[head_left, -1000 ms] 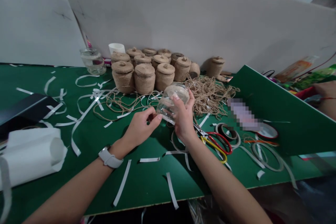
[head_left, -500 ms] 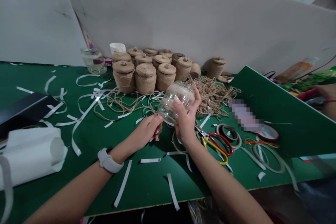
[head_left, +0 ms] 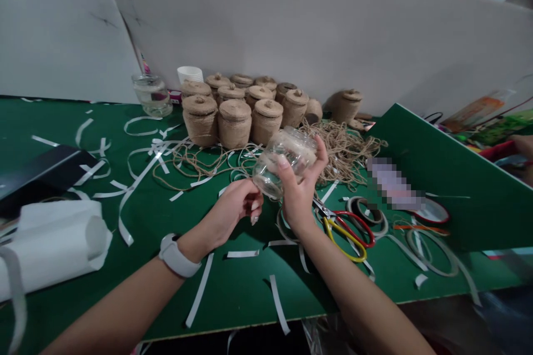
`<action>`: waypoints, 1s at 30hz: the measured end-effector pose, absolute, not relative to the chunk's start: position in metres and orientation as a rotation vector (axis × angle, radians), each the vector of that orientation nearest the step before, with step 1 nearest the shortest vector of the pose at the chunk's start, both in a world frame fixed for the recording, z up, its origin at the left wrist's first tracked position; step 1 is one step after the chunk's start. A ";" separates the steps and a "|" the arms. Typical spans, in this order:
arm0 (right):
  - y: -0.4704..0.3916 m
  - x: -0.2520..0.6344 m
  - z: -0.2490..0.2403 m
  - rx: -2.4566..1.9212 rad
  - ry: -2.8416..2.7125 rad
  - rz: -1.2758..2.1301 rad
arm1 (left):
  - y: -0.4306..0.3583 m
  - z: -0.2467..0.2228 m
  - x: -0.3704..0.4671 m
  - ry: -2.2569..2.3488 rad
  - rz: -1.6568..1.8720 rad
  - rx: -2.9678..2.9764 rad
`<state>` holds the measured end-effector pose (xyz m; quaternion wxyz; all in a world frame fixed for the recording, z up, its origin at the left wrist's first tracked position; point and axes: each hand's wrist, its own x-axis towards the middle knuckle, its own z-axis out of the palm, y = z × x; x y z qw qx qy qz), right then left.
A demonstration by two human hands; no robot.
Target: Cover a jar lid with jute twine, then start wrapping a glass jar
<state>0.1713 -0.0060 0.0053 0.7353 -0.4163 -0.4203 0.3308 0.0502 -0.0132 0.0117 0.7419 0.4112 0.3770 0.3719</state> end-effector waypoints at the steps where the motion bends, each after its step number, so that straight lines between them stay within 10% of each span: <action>1: -0.005 0.172 0.005 -0.907 -0.901 0.748 | -0.014 0.013 0.050 0.798 0.811 0.883; 30: -0.002 0.178 0.002 -0.904 -0.865 0.746 | -0.012 0.018 0.048 0.839 0.964 1.036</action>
